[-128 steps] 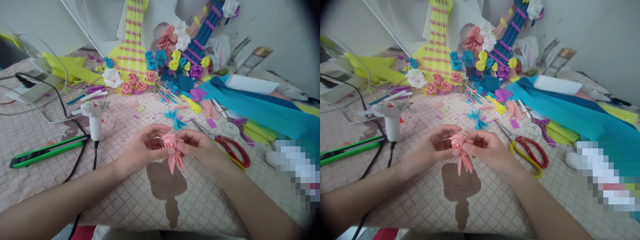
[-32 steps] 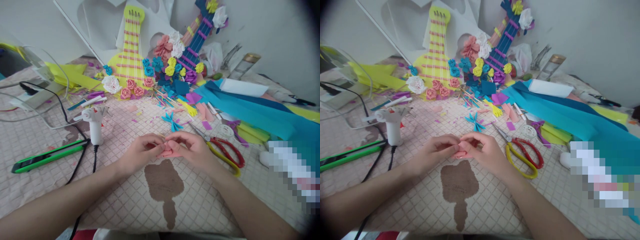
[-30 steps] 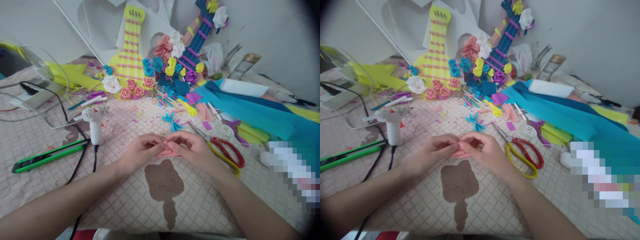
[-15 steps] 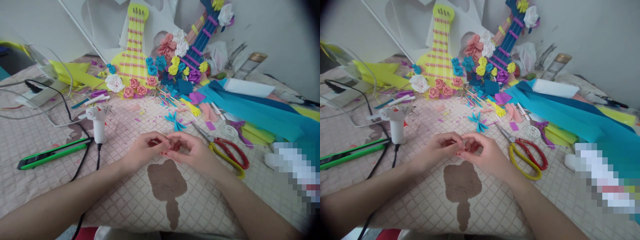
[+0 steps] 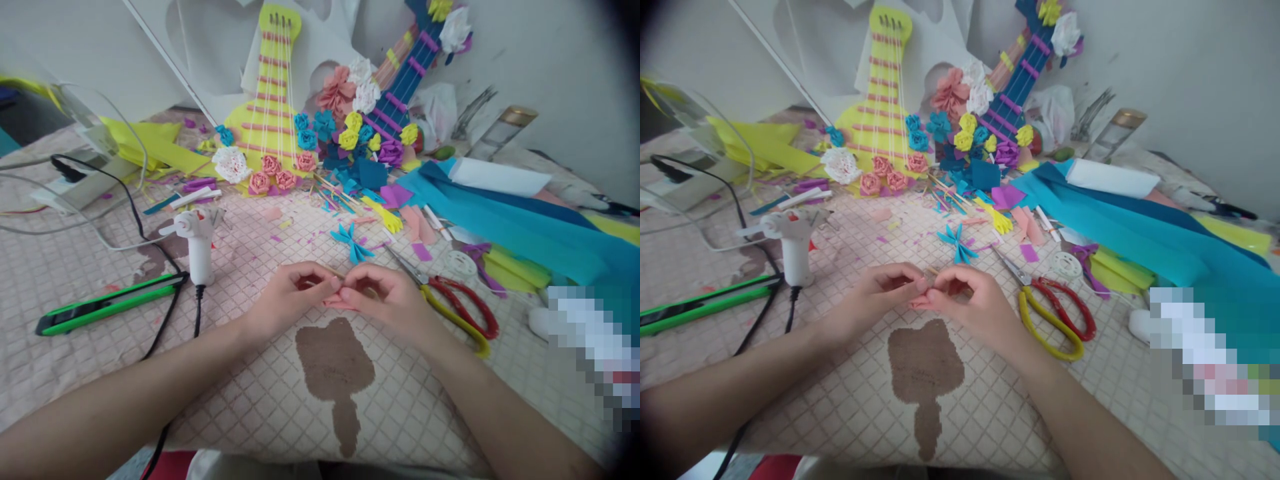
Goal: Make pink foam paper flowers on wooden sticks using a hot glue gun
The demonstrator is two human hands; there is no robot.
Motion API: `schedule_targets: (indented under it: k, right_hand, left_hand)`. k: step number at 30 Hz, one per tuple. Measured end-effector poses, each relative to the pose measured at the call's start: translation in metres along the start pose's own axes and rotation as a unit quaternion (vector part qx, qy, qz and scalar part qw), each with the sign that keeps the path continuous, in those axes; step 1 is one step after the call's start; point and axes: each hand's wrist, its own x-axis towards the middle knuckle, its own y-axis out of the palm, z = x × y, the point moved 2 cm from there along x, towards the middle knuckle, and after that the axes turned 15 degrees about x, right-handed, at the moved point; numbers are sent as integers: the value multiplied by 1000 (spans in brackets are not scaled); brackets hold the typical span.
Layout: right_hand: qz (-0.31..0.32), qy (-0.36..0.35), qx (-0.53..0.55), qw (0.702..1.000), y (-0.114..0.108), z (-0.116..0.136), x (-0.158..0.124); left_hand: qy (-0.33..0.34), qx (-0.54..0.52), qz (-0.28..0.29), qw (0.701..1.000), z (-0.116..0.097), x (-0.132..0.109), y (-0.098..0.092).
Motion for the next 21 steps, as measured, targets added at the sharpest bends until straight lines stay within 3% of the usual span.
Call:
schedule_targets:
  k: [14,21]
  right_hand:
    - [13,40,0,999,1,2,1]
    - [14,32,10,999,2,2,1]
  left_hand:
    - [-23,-83,19,996,3,2,3]
    - [-31,-57,23,998,4,2,4]
